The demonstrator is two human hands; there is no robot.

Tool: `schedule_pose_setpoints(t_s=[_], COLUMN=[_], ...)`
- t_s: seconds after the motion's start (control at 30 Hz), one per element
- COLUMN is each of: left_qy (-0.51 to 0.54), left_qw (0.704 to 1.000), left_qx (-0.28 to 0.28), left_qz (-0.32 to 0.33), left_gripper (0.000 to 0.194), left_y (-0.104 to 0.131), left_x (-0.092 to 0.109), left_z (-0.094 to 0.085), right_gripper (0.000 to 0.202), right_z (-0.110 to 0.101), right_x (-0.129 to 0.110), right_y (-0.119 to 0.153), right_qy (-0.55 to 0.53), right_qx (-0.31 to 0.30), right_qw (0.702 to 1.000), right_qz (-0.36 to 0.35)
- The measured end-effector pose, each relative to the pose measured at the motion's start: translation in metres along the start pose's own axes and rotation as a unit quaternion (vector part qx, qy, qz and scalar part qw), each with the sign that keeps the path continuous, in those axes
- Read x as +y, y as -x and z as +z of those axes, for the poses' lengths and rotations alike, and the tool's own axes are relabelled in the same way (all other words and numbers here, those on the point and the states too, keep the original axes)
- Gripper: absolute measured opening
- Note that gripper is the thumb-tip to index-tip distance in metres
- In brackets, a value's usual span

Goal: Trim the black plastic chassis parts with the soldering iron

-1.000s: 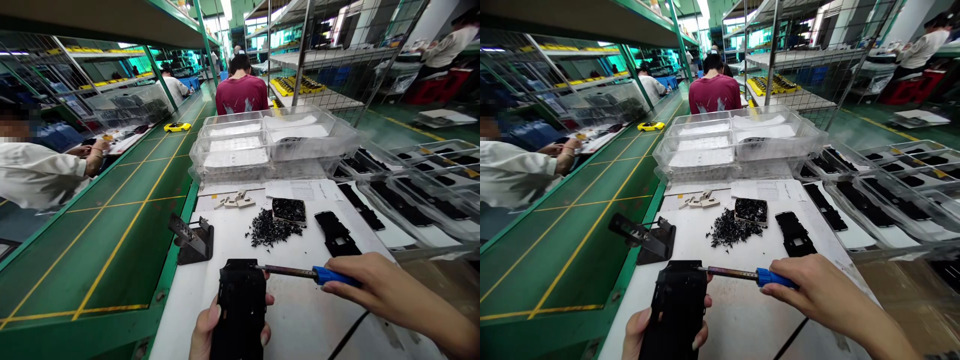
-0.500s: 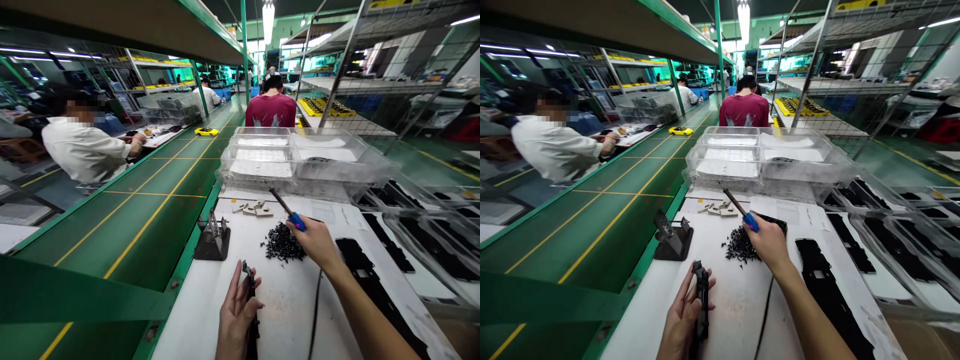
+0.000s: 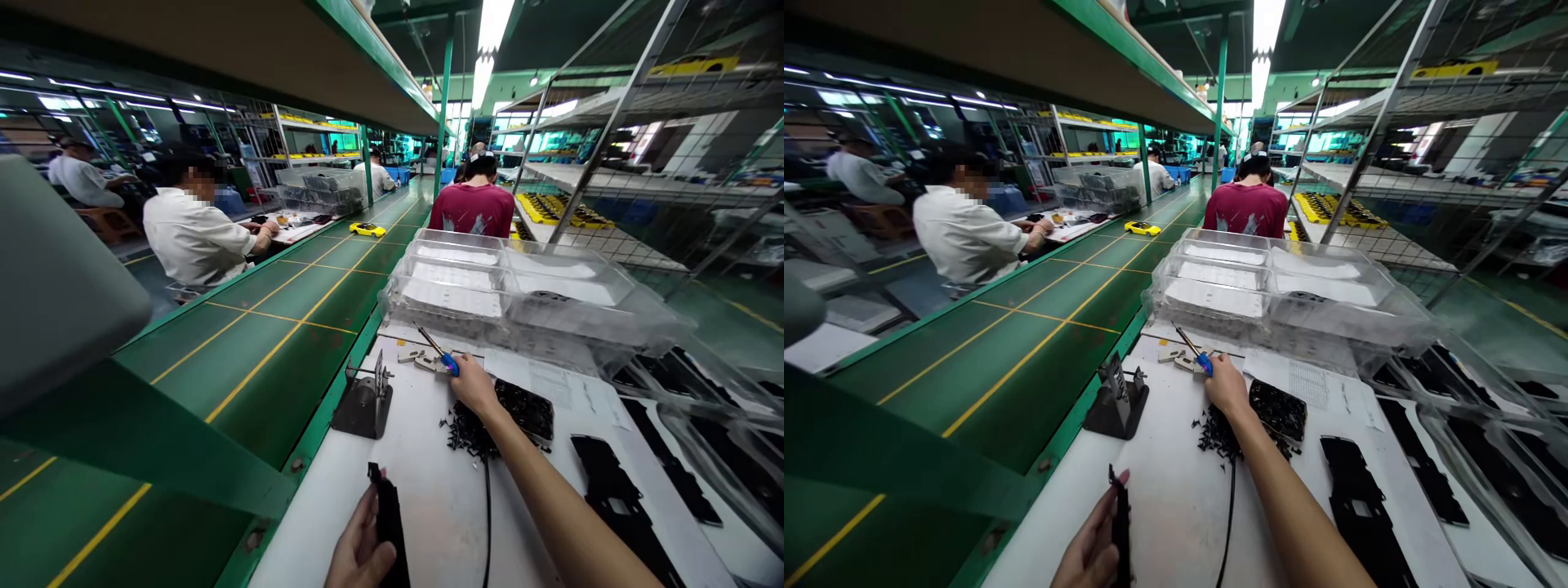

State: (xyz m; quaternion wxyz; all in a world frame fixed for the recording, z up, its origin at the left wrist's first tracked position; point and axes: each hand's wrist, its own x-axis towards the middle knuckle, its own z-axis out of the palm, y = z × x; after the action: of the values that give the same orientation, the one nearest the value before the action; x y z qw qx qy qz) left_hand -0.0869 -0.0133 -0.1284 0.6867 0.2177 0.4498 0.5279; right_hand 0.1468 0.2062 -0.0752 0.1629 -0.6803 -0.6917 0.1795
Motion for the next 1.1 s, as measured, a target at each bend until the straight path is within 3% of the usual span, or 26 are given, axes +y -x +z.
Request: schedule_pose_setpoints(t_s=[0.1, 0.2, 0.27, 0.47, 0.57, 0.63, 0.83, 0.97, 1.03, 1.1], left_qy=[-0.026, -0.026, -0.016, -0.024, -0.016, -0.008, -0.046, -0.002, 0.052, 0.087], left_qw=[0.997, 0.998, 0.997, 0.994, 0.991, 0.988, 0.989, 0.99, 0.985, 0.978], left_qx=[0.071, 0.026, 0.026, -0.019, -0.061, -0.09, -0.112, -0.063, -0.043, -0.059], left_qz=[-0.001, -0.053, -0.067, -0.105, -0.118, -0.125, -0.087, -0.124, -0.16, -0.181], left_gripper=[0.063, 0.053, 0.047, 0.041, 0.041, 0.042, 0.05, 0.055, 0.053, 0.052], left_y=[0.0, 0.0, -0.001, -0.007, -0.008, -0.005, 0.008, 0.014, 0.016, 0.017], left_x=[0.013, 0.032, 0.043, 0.049, 0.045, 0.045, 0.046, 0.038, 0.035, 0.035], left_z=[0.014, 0.041, 0.061, 0.099, 0.114, 0.125, 0.156, 0.164, 0.166, 0.168], right_gripper=[0.024, 0.021, 0.02, 0.044, 0.04, 0.034, 0.031, 0.027, 0.026, 0.027], right_z=[-0.001, -0.01, -0.019, -0.045, -0.053, -0.056, -0.06, -0.062, -0.062, -0.062], right_x=[0.004, 0.002, -0.001, -0.007, -0.005, -0.007, -0.015, -0.014, -0.013, -0.013], right_y=[0.001, 0.009, 0.023, 0.107, 0.151, 0.173, 0.2, 0.205, 0.208, 0.211], right_qy=[-0.039, -0.112, -0.181, -0.386, -0.498, -0.534, -0.427, -0.344, -0.336, -0.354], right_qx=[0.01, 0.024, 0.031, 0.007, 0.003, 0.012, 0.092, 0.124, 0.123, 0.118], right_qw=[0.999, 0.993, 0.983, 0.922, 0.865, 0.842, 0.893, 0.929, 0.932, 0.925], right_qz=[0.014, 0.008, 0.002, 0.018, 0.052, 0.075, 0.106, 0.06, 0.059, 0.068])
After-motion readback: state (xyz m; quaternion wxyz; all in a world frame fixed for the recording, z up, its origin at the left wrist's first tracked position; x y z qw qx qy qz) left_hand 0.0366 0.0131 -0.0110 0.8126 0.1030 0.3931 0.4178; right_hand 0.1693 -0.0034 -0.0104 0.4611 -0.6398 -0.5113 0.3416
